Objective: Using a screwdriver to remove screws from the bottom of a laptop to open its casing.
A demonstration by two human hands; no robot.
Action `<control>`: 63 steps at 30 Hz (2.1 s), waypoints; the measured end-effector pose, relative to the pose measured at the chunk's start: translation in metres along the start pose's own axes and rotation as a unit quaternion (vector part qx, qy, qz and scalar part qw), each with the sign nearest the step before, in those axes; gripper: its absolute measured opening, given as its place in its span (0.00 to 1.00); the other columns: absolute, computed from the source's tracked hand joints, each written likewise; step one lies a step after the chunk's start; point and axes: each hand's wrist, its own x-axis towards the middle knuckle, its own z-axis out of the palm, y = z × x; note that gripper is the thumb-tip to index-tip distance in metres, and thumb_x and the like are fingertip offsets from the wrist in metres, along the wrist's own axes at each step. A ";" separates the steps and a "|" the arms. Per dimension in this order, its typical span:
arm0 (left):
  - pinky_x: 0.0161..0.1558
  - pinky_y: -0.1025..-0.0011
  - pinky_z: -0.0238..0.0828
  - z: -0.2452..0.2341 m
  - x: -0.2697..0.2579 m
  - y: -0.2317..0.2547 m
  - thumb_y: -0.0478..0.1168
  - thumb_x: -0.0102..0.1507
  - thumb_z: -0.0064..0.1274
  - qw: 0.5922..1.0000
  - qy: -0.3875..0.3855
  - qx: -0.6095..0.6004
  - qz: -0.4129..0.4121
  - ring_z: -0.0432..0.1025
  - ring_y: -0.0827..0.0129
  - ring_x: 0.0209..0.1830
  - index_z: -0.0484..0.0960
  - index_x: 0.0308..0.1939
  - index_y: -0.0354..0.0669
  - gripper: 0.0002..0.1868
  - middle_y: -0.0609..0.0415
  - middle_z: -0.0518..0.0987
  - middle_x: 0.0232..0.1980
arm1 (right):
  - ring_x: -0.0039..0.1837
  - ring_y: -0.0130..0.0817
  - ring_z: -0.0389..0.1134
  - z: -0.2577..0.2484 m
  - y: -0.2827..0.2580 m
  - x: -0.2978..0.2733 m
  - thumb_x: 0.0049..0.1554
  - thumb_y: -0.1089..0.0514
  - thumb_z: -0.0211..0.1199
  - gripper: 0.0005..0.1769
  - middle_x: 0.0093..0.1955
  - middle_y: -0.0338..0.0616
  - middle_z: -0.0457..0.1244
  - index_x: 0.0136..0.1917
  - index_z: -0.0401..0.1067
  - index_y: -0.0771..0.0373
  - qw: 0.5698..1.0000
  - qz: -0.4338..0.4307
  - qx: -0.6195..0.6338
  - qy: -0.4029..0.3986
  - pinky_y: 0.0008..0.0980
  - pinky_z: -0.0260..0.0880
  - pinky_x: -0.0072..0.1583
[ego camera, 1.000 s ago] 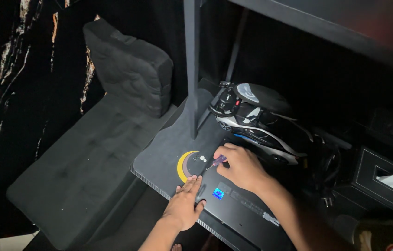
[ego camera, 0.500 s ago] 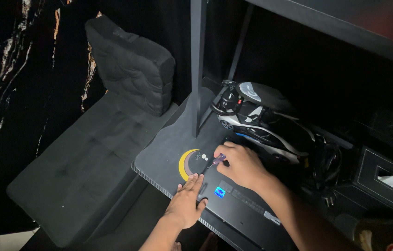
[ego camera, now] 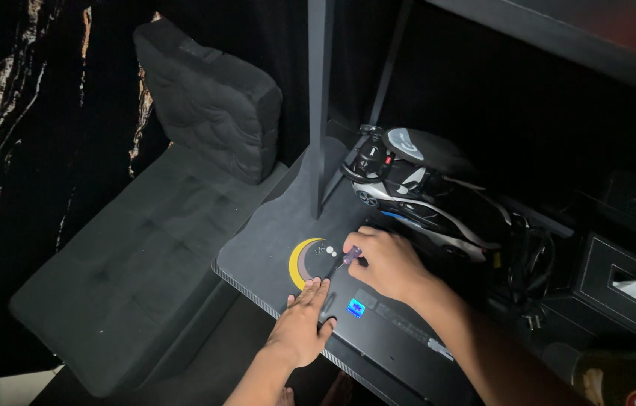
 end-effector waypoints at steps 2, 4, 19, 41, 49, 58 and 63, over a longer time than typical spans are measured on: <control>0.79 0.60 0.35 0.002 0.001 -0.002 0.49 0.69 0.45 1.000 0.001 -0.001 0.002 0.39 0.67 0.84 0.43 0.80 0.47 0.41 0.54 0.45 0.84 | 0.46 0.44 0.73 0.001 0.000 0.001 0.47 0.59 0.68 0.11 0.45 0.42 0.68 0.45 0.75 0.59 1.000 0.004 -0.002 -0.001 0.42 0.72 0.48; 0.79 0.60 0.35 0.001 0.001 -0.002 0.49 0.69 0.45 1.000 0.002 -0.002 0.005 0.38 0.67 0.84 0.43 0.80 0.47 0.40 0.54 0.45 0.84 | 0.46 0.44 0.73 0.001 0.000 0.001 0.47 0.59 0.68 0.10 0.44 0.42 0.68 0.45 0.75 0.59 1.000 0.008 -0.004 -0.002 0.42 0.72 0.48; 0.79 0.59 0.35 0.003 0.001 -0.003 0.48 0.68 0.47 1.000 0.012 -0.012 0.009 0.40 0.67 0.84 0.45 0.79 0.46 0.40 0.53 0.46 0.83 | 0.45 0.43 0.73 0.000 -0.001 0.004 0.47 0.58 0.69 0.11 0.44 0.42 0.68 0.45 0.74 0.60 1.000 0.003 0.007 0.000 0.40 0.72 0.48; 0.54 0.71 0.74 0.002 0.018 0.014 0.38 0.59 0.63 0.883 0.216 -0.413 0.055 0.80 0.71 0.50 0.84 0.56 0.37 0.21 0.51 0.87 0.50 | 0.44 0.22 0.72 -0.010 0.073 -0.079 0.54 0.66 0.64 0.11 0.41 0.38 0.72 0.52 0.78 0.64 0.891 0.209 0.400 0.042 0.22 0.71 0.48; 0.44 0.76 0.74 0.001 0.023 0.026 0.34 0.61 0.60 0.853 0.146 -0.501 0.022 0.78 0.77 0.39 0.87 0.48 0.34 0.12 0.54 0.88 0.40 | 0.42 0.21 0.67 -0.023 0.055 -0.094 0.56 0.63 0.64 0.10 0.41 0.36 0.70 0.52 0.80 0.63 0.891 0.237 0.386 0.043 0.23 0.65 0.45; 0.49 0.76 0.77 0.012 0.027 0.018 0.28 0.59 0.56 0.823 0.143 -0.545 0.079 0.82 0.77 0.43 0.81 0.50 0.31 0.15 0.52 0.86 0.43 | 0.38 0.17 0.62 -0.027 0.046 -0.106 0.55 0.63 0.65 0.10 0.38 0.33 0.68 0.52 0.81 0.60 0.873 0.263 0.408 0.042 0.21 0.60 0.40; 0.49 0.76 0.74 0.002 0.022 0.029 0.28 0.60 0.53 0.852 0.110 -0.507 0.064 0.78 0.76 0.43 0.82 0.58 0.35 0.21 0.54 0.85 0.46 | 0.37 0.20 0.61 -0.046 0.044 -0.116 0.55 0.61 0.65 0.11 0.38 0.31 0.68 0.52 0.80 0.57 0.869 0.312 0.382 0.036 0.24 0.59 0.38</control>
